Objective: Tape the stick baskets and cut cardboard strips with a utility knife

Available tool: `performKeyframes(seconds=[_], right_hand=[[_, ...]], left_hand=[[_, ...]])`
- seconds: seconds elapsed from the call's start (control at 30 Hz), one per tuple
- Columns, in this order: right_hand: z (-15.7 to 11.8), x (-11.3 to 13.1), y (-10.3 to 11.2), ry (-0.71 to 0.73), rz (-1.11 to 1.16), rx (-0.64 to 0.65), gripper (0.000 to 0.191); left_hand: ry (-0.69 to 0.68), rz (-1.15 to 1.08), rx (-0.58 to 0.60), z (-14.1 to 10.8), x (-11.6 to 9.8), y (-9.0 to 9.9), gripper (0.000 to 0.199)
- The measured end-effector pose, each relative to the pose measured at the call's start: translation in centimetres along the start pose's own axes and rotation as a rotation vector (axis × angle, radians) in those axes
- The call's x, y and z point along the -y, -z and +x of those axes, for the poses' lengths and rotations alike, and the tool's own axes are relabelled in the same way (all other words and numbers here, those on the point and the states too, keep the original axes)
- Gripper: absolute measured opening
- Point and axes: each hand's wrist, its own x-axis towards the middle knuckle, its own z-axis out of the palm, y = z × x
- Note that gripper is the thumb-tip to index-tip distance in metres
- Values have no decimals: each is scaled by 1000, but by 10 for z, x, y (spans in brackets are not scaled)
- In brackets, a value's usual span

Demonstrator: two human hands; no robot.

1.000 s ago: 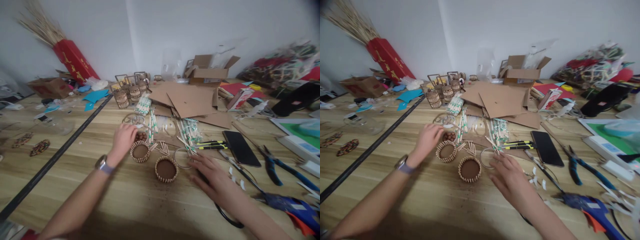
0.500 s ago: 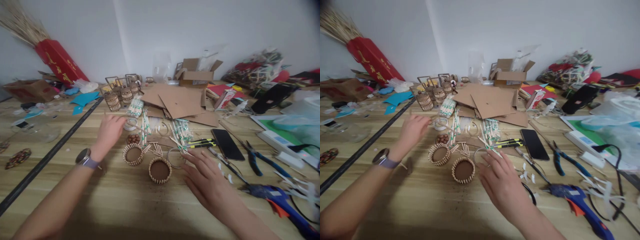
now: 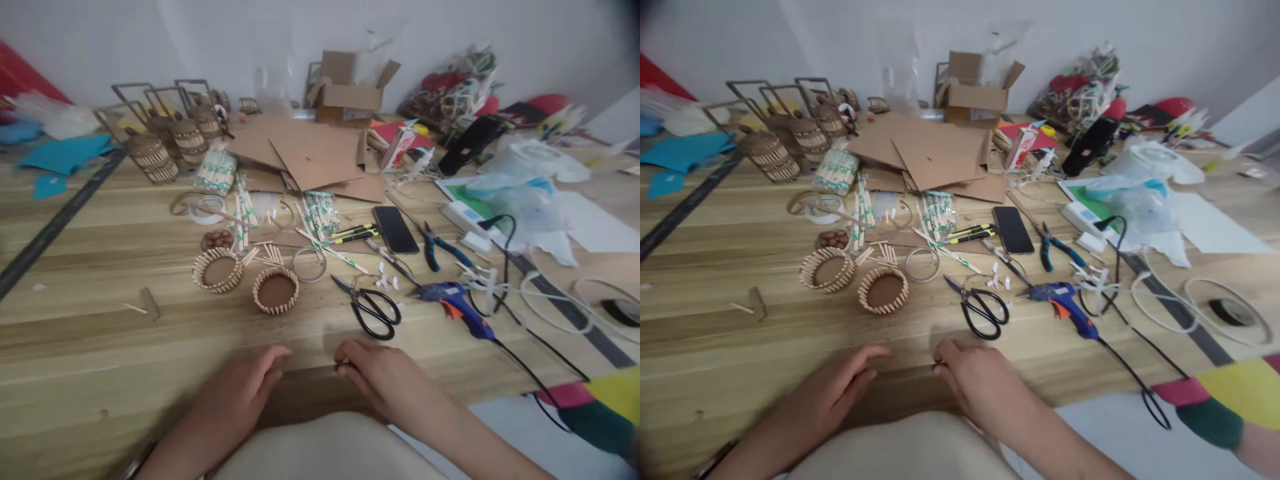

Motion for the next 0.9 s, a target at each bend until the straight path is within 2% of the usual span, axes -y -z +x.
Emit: performKeyframes(seconds=[0.07, 0.17, 0.3, 0.37, 0.5, 0.67, 0.77, 0.9], right_hand=[[-5, -9, -10, -110, -6, 48, 12], [-7, -25, -19, -211, -16, -16, 13], [0, -46, -16, -218, 41, -178, 10], [8, -54, -13, -208, 51, -227, 8], [21, -60, -7, -174, 37, -229, 9], [18, -54, -7, -98, 47, -187, 14], [15, -55, -10, -82, 41, -209, 15], [16, -60, -15, -58, 0, -234, 14]], left_hand=[[108, -27, 142, 7, 2, -8, 27], [91, 63, 181, 19, 4, -19, 30], [-79, 190, 68, 32, 13, -32, 47], [-116, 211, 0, 37, 19, -38, 52], [-116, 241, -73, 40, 23, -41, 50], [-103, 227, -90, 32, 26, -38, 48], [-140, 256, -127, 26, 31, -39, 51], [-256, 351, -262, 21, 39, -39, 51]])
